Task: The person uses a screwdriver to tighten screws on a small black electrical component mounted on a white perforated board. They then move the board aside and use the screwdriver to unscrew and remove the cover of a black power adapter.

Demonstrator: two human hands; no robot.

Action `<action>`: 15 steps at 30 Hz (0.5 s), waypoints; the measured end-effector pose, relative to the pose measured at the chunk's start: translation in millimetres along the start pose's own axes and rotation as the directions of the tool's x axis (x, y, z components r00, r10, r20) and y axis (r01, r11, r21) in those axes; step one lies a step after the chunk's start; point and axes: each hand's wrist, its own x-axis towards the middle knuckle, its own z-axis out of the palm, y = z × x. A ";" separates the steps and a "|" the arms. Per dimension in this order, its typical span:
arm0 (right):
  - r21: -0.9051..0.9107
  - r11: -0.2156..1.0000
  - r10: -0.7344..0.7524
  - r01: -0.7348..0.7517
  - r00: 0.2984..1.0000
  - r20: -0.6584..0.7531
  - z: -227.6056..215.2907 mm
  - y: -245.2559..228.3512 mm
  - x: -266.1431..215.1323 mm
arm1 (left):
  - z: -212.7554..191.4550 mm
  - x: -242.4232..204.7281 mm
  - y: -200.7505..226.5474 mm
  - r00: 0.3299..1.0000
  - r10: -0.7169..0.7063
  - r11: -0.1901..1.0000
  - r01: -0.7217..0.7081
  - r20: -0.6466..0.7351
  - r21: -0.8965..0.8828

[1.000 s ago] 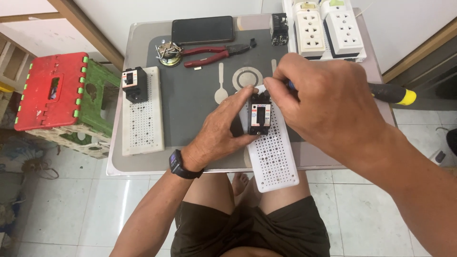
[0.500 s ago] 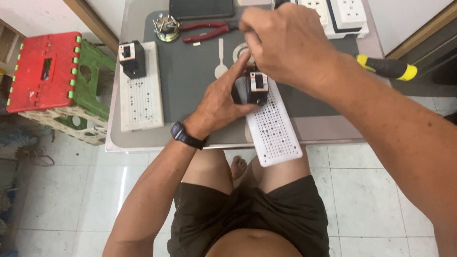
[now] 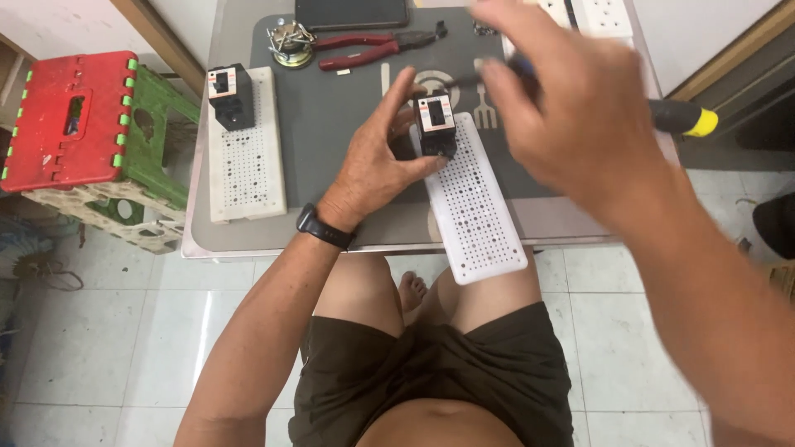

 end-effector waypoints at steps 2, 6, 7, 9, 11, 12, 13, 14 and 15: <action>-0.021 0.999 -0.042 0.042 0.999 -0.019 -4.8 -8.4 -15.9 | -1.6 -1.0 1.6 1.000 -0.006 1.000 0.006 -0.001 -0.020; -0.053 0.996 -0.070 0.068 0.997 -0.029 -13.9 -17.4 -50.9 | -3.7 1.1 11.0 0.999 0.024 0.992 -0.029 -0.043 -0.124; -0.057 0.997 -0.063 0.062 0.997 -0.033 -24.3 -28.4 -67.0 | -6.3 4.6 10.3 0.999 0.026 0.992 -0.031 -0.035 -0.124; -0.376 0.915 0.257 -0.145 0.929 0.268 -43.2 -50.5 -99.8 | -10.4 11.3 7.4 0.988 -0.068 0.992 0.051 -0.141 -0.117; -0.402 0.896 0.333 -0.189 0.885 0.325 -68.8 -39.3 -139.8 | -21.2 30.7 10.2 0.979 -0.074 0.997 0.074 -0.190 -0.005; -0.429 0.876 0.398 -0.221 0.835 0.381 -76.2 -42.8 -162.3 | -24.1 41.5 11.5 0.966 -0.071 0.989 0.100 -0.249 0.105; -0.463 0.849 0.466 -0.253 0.773 0.431 -90.2 -21.0 -186.4 | -27.3 57.1 12.0 0.971 -0.073 0.990 0.097 -0.226 0.099; -0.498 0.820 0.529 -0.282 0.703 0.475 -104.5 -3.1 -213.6 | -30.2 73.4 12.5 0.981 0.033 0.995 -0.015 -0.190 0.094; -0.529 0.793 0.582 -0.301 0.631 0.513 -116.9 12.0 -241.5 | -35.8 89.5 13.4 0.977 0.142 0.988 -0.129 -0.162 0.088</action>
